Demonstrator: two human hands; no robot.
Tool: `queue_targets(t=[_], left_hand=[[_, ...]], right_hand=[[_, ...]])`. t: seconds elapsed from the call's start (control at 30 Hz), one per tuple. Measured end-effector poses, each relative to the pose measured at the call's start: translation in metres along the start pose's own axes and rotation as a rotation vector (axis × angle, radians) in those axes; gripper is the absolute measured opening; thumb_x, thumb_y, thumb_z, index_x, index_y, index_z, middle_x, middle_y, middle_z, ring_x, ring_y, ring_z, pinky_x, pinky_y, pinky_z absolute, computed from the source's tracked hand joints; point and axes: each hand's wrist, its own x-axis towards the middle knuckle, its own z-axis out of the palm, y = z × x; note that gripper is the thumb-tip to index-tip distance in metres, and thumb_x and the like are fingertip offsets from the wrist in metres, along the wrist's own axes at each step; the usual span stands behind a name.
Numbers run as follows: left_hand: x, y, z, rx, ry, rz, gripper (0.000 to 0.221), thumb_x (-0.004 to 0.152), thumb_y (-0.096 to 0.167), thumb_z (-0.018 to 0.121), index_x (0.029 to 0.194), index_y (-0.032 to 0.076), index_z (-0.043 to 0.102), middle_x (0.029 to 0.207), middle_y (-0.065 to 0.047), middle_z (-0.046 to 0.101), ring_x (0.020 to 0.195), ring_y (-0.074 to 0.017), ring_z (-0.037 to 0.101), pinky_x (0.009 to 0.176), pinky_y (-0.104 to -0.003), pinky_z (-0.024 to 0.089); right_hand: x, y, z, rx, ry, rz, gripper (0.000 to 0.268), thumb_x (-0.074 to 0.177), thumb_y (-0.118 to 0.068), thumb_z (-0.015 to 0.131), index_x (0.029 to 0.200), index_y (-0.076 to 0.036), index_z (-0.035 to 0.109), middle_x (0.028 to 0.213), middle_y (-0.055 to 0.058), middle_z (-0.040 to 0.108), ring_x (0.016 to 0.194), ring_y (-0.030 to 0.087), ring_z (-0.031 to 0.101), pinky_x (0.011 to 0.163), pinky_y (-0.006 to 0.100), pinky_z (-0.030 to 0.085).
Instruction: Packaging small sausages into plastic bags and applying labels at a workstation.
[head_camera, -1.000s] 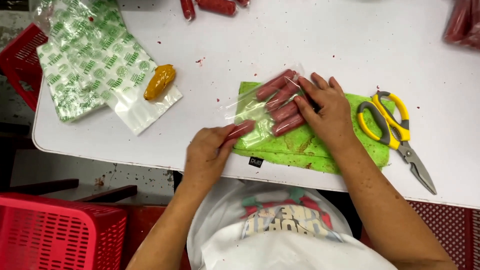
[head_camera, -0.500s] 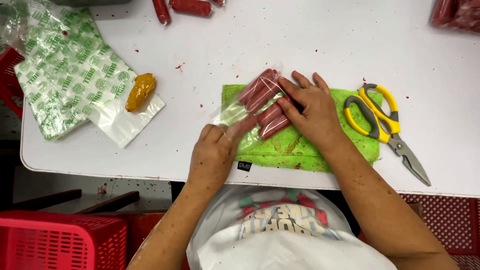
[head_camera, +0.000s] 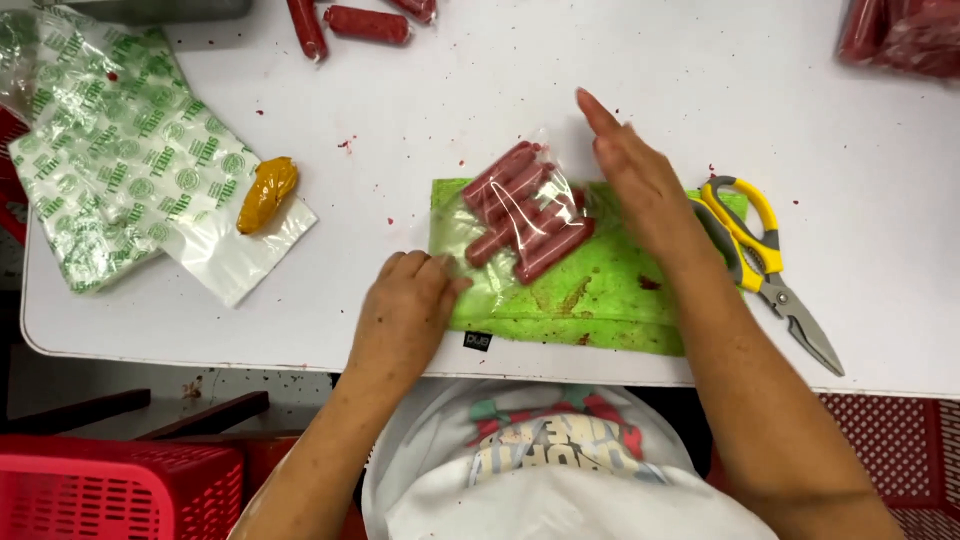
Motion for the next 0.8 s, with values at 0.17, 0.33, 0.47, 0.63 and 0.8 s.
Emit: queue_targets(t=[0.17, 0.33, 0.47, 0.63, 0.8], left_hand=[[0.043, -0.002, 0.042, 0.168, 0.250, 0.174, 0.014, 0.084, 0.007, 0.076, 0.095, 0.007, 0.066, 0.087, -0.009, 0.070, 0.077, -0.0280, 0.064, 0.048, -0.040, 0.054], [0.057, 0.031, 0.044, 0.125, 0.177, 0.164, 0.023, 0.076, -0.004, 0.066, 0.098, 0.002, 0.070, 0.096, -0.015, 0.070, 0.086, -0.0348, 0.064, 0.057, -0.046, 0.054], [0.006, 0.023, 0.013, 0.130, 0.306, -0.049, 0.018, 0.100, 0.028, 0.061, 0.093, 0.011, 0.060, 0.087, -0.006, 0.062, 0.083, -0.0257, 0.059, 0.048, -0.040, 0.050], [0.033, 0.004, 0.018, 0.110, 0.215, -0.216, 0.026, 0.090, 0.026, 0.062, 0.112, 0.014, 0.055, 0.098, -0.007, 0.058, 0.088, -0.0322, 0.060, 0.058, -0.047, 0.053], [0.014, 0.008, 0.028, 0.284, 0.035, -0.111, 0.011, 0.088, 0.022, 0.064, 0.089, 0.011, 0.066, 0.072, -0.008, 0.066, 0.070, -0.0322, 0.071, 0.057, -0.048, 0.059]], right_hand=[[0.026, -0.010, 0.017, -0.116, -0.330, 0.121, 0.094, 0.073, -0.084, -0.001, 0.155, -0.041, 0.014, 0.163, 0.018, 0.028, 0.153, 0.039, -0.004, 0.119, 0.066, -0.005], [0.031, -0.020, -0.003, -0.159, -0.277, -0.039, 0.089, 0.081, -0.079, 0.006, 0.157, -0.034, 0.015, 0.162, 0.007, 0.037, 0.154, 0.039, 0.007, 0.121, 0.059, -0.007], [-0.025, -0.056, -0.031, 0.029, 0.071, -0.414, 0.073, 0.102, -0.058, 0.046, 0.161, -0.022, 0.020, 0.163, 0.015, 0.045, 0.158, 0.031, 0.034, 0.126, 0.050, 0.022], [-0.058, -0.045, 0.066, -0.611, 0.017, -0.702, 0.071, 0.079, -0.019, 0.060, 0.147, -0.011, 0.043, 0.151, 0.011, 0.048, 0.138, 0.030, 0.045, 0.120, 0.055, 0.023], [-0.033, 0.045, 0.102, -0.758, 0.295, -0.746, 0.054, 0.088, -0.016, 0.062, 0.141, -0.010, 0.057, 0.128, 0.013, 0.061, 0.117, 0.034, 0.055, 0.100, 0.054, 0.039]])
